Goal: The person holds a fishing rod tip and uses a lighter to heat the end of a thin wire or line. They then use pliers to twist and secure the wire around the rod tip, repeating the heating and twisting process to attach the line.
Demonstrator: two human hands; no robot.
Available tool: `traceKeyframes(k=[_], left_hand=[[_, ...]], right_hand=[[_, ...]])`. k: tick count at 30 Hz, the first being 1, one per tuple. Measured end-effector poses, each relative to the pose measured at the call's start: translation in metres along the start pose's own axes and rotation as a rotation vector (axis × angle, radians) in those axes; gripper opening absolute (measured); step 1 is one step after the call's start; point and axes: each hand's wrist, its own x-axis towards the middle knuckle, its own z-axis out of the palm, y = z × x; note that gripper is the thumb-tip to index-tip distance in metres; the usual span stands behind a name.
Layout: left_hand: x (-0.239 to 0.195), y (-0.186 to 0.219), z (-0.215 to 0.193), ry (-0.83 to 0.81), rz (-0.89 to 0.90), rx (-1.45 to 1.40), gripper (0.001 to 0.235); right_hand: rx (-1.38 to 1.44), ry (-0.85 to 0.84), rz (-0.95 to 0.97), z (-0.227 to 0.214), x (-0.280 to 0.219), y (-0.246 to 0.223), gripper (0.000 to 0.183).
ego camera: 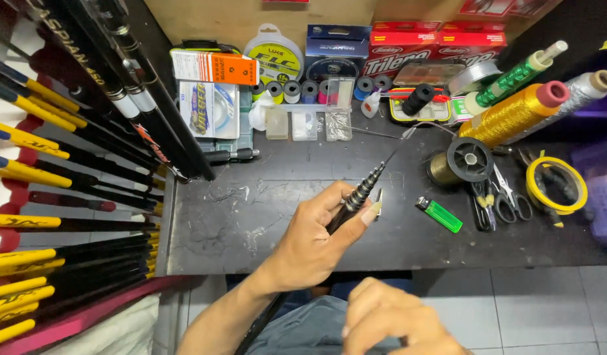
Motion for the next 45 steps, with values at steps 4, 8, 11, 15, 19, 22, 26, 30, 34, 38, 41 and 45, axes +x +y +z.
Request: traceKeyframes(k=[4, 8, 11, 15, 19, 22, 26, 30, 34, 38, 41, 45], left_hand=[[0.001, -0.001, 0.000, 0.018, -0.007, 0.018, 0.014], [0.001, 0.001, 0.000, 0.012, -0.010, 0.036, 0.014], [-0.001, 0.003, 0.001, 0.012, -0.004, 0.064, 0.015], [-0.003, 0.004, 0.004, 0.018, -0.004, 0.080, 0.014], [-0.003, 0.010, 0.004, -0.015, -0.035, 0.112, 0.017], [-0.004, 0.013, 0.003, -0.029, -0.056, 0.140, 0.018], [-0.004, 0.010, 0.004, -0.032, -0.007, 0.063, 0.015], [-0.003, 0.006, 0.004, -0.035, 0.015, 0.042, 0.015], [-0.003, 0.006, 0.004, -0.035, -0.008, 0.070, 0.015], [-0.003, 0.004, 0.003, -0.025, 0.002, 0.051, 0.014], [-0.002, 0.003, 0.000, 0.001, -0.008, 0.092, 0.013], [-0.003, 0.000, -0.011, 0.059, -0.006, 0.079, 0.013]], right_hand=[[-0.262, 0.375, -0.282, -0.001, -0.001, 0.012, 0.045], [-0.352, 0.849, 0.025, -0.009, -0.004, 0.031, 0.023], [-0.429, 0.826, 0.138, -0.017, 0.007, 0.035, 0.032], [-0.123, 0.701, 0.201, -0.022, 0.008, 0.048, 0.055], [-0.097, 0.719, 0.130, -0.022, 0.004, 0.055, 0.055], [-0.413, 0.705, 0.166, -0.020, 0.010, 0.044, 0.039], [-0.369, 0.738, 0.177, -0.017, 0.012, 0.043, 0.016], [-0.332, 0.755, 0.129, -0.016, 0.015, 0.041, 0.012], [-0.322, 0.760, 0.144, -0.018, 0.013, 0.042, 0.009], [-0.337, 0.750, 0.126, -0.021, 0.011, 0.042, 0.007], [-0.365, 0.758, 0.163, -0.024, 0.009, 0.044, 0.010], [-0.400, 0.747, 0.242, -0.031, 0.014, 0.050, 0.010]])
